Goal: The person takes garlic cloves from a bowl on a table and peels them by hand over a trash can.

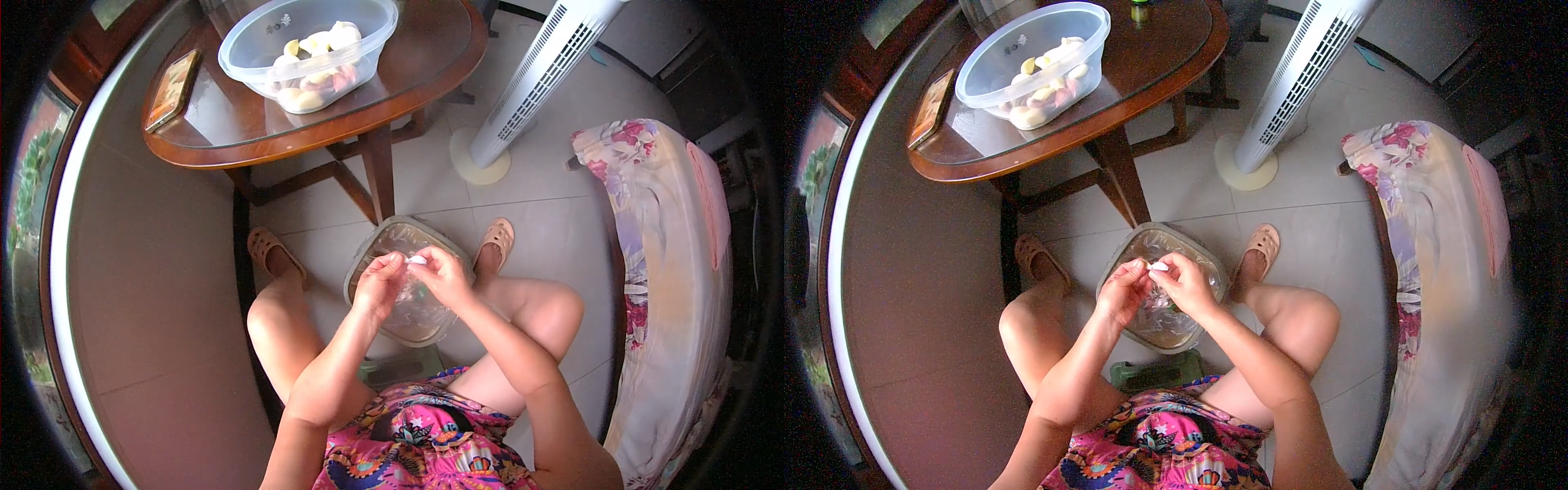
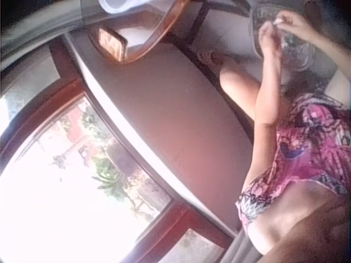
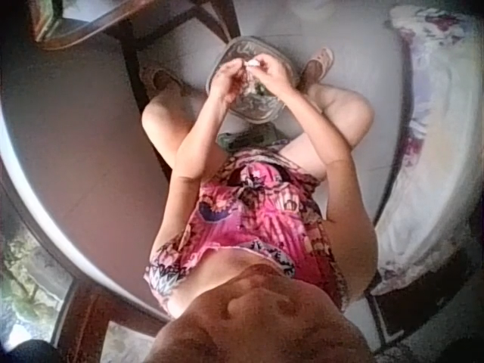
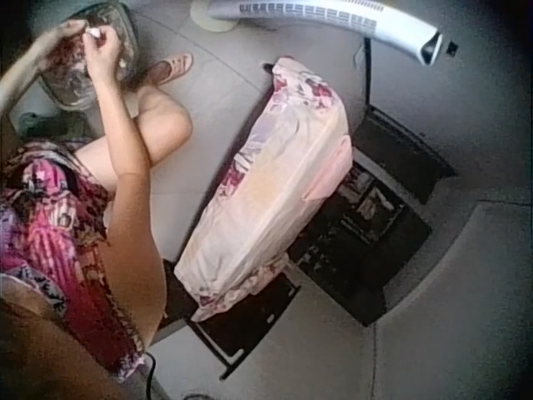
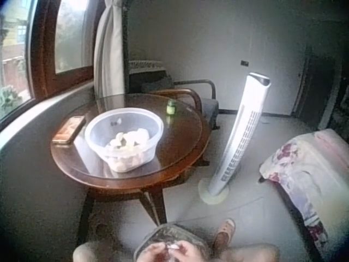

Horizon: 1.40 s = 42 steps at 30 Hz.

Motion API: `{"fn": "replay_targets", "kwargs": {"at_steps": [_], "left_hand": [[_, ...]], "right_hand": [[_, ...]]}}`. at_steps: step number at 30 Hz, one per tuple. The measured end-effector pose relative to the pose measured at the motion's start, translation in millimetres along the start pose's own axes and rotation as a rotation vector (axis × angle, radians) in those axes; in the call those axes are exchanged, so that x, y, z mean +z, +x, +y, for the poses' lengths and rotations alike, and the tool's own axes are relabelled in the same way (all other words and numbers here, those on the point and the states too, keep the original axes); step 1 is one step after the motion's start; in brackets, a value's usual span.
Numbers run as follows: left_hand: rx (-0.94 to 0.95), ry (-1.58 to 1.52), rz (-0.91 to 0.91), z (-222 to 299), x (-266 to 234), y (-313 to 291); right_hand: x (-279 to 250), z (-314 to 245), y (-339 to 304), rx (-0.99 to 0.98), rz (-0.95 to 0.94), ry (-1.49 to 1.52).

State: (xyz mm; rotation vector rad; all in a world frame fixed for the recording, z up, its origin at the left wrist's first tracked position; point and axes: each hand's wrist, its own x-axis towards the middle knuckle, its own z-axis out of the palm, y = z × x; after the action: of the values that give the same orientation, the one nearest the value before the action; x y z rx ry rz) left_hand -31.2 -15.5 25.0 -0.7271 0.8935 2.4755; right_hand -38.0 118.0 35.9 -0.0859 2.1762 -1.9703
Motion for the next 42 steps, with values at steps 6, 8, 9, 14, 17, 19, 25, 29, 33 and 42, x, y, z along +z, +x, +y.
{"fn": "replay_targets", "kwargs": {"at_steps": [6, 8, 9, 14, 17, 19, 25, 29, 33, 42], "left_hand": [[-0.09, -0.027, -0.027, -3.0, -0.4, -0.6], [-0.092, -0.044, -0.04, -4.2, -2.1, -0.4], [-0.098, -0.059, -0.054, -4.6, -2.7, -0.5], [-0.114, -0.064, -0.047, -3.5, 1.9, -4.1], [-0.171, -0.098, -0.069, -2.5, -2.4, -2.7], [-0.215, -0.146, -0.118, -4.0, -7.8, -0.7], [-0.194, -0.095, -0.115, 4.7, -0.9, -5.2], [-0.108, 0.042, -0.132, 8.6, 2.5, -8.3], [-0.032, 0.204, -0.161, 8.2, 1.9, -7.3], [0.079, 0.603, -0.118, 6.3, -5.3, -6.5]], "right_hand": [[-1.3, 7.9, 1.7, -0.051, -0.023, -0.054], [-1.0, 0.4, 0.6, -0.062, -0.058, -0.067], [-1.1, -6.2, -0.3, -0.051, -0.068, -0.06], [-4.4, -7.0, -1.2, -0.092, -0.107, -0.018], [-5.9, -7.0, -2.3, -0.106, -0.151, -0.085], [-2.4, -8.4, -4.9, -0.076, -0.136, 0.066], [-4.8, 6.0, -1.8, 0.052, -0.106, 0.122], [-3.2, 4.7, -2.3, -0.099, -0.079, -0.121], [-4.5, 1.0, -3.2, -0.137, -0.043, -0.151], [-13.9, 18.2, 9.7, -0.082, 0.207, -0.208]]}}
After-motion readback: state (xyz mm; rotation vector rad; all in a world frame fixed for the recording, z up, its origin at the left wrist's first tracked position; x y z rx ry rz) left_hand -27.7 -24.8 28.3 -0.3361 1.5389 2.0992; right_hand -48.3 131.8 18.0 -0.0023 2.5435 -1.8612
